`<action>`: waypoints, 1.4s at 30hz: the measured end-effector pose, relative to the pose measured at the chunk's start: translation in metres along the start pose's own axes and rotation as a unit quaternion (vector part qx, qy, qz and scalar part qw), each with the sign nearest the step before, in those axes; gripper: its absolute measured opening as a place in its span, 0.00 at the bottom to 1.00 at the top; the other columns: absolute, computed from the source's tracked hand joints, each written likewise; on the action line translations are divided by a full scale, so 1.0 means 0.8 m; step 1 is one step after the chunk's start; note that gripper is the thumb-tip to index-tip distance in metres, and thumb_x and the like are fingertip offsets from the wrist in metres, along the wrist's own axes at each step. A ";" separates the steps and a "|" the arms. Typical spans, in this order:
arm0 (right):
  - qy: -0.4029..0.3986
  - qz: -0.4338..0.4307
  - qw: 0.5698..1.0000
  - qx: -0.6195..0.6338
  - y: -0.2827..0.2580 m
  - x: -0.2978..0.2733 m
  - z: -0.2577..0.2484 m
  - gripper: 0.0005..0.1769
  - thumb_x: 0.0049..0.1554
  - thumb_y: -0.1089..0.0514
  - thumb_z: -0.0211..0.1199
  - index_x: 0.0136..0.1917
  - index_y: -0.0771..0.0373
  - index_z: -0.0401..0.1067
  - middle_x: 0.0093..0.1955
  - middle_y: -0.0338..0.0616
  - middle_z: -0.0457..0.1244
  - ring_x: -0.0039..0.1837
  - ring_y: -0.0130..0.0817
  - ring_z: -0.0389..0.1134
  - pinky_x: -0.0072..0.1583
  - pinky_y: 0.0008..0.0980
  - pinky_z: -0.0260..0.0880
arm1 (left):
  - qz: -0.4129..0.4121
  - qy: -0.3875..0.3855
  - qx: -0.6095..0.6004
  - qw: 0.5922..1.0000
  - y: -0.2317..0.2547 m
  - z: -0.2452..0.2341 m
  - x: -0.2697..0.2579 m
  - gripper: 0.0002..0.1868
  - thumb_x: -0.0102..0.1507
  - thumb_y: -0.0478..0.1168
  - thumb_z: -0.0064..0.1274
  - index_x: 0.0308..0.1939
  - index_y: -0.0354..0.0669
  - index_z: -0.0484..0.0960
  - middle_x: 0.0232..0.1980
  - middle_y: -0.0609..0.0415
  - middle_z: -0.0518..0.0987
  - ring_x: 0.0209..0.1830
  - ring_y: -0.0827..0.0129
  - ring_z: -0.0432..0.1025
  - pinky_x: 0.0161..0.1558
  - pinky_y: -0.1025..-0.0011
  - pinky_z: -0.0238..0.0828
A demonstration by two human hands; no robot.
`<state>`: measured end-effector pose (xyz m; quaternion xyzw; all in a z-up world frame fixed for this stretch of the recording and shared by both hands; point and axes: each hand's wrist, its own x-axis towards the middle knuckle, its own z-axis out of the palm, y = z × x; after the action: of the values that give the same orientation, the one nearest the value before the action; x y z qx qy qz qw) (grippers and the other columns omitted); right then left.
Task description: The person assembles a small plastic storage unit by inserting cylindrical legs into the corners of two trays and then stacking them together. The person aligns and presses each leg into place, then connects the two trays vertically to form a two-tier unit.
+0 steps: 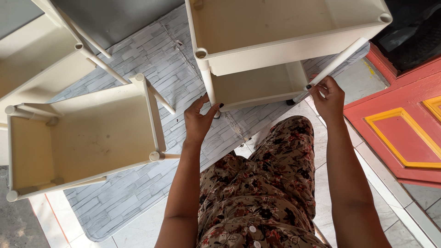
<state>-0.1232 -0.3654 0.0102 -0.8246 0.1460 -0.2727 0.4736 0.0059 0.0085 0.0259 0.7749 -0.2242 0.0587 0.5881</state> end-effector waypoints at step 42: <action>0.060 -0.044 0.996 -0.055 0.029 -0.005 0.033 0.07 0.70 0.64 0.54 0.58 0.61 0.72 0.52 0.41 0.72 0.56 0.31 0.73 0.60 0.32 0.73 | -0.059 -0.017 -0.035 0.997 -0.033 0.017 -0.007 0.13 0.66 0.37 0.61 0.55 0.46 0.86 0.42 0.57 0.87 0.40 0.79 0.80 0.43 0.76 0.77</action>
<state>-0.1104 -0.3570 -0.0213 -0.8371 0.1524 -0.3336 0.4059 0.0093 0.0027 -0.0041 0.7669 -0.1899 0.0025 0.6130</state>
